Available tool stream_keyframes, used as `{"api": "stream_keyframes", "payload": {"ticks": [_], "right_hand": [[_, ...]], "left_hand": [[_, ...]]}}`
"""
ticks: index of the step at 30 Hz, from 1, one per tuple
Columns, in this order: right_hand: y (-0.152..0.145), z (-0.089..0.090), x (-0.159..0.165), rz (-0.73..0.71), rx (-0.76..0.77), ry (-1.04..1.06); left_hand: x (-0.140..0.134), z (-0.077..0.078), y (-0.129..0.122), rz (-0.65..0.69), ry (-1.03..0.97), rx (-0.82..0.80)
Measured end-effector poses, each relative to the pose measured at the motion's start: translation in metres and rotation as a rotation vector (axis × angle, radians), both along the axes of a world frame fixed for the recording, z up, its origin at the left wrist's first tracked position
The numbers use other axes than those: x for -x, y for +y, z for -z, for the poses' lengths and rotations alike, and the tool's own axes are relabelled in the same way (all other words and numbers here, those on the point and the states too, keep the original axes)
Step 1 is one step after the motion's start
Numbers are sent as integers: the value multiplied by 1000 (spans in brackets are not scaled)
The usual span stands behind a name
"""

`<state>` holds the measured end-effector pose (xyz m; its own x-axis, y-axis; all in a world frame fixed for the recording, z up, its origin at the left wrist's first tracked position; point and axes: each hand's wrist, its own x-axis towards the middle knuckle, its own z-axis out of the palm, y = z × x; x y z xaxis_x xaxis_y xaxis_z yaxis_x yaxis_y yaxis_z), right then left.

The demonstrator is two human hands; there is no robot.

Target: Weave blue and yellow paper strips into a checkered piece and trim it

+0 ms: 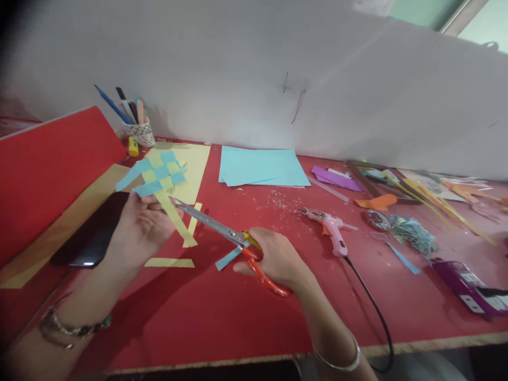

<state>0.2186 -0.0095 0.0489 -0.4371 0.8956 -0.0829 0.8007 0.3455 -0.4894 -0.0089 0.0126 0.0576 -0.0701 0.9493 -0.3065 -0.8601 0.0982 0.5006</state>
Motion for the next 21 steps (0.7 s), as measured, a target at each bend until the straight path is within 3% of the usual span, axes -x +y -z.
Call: {"api": "stream_keyframes", "payload": {"ticks": [7,12,21], "right_hand": [[-1,-1,3,10,58,-27],[-1,-3,3,13,83,-21],[-2,-2,2,-8,84,3]], "left_hand": [[-2,6,-1,-7,37,-101],[-5,5,-1,4,5,-20],[-5,10,1,-14,99,-49]]}}
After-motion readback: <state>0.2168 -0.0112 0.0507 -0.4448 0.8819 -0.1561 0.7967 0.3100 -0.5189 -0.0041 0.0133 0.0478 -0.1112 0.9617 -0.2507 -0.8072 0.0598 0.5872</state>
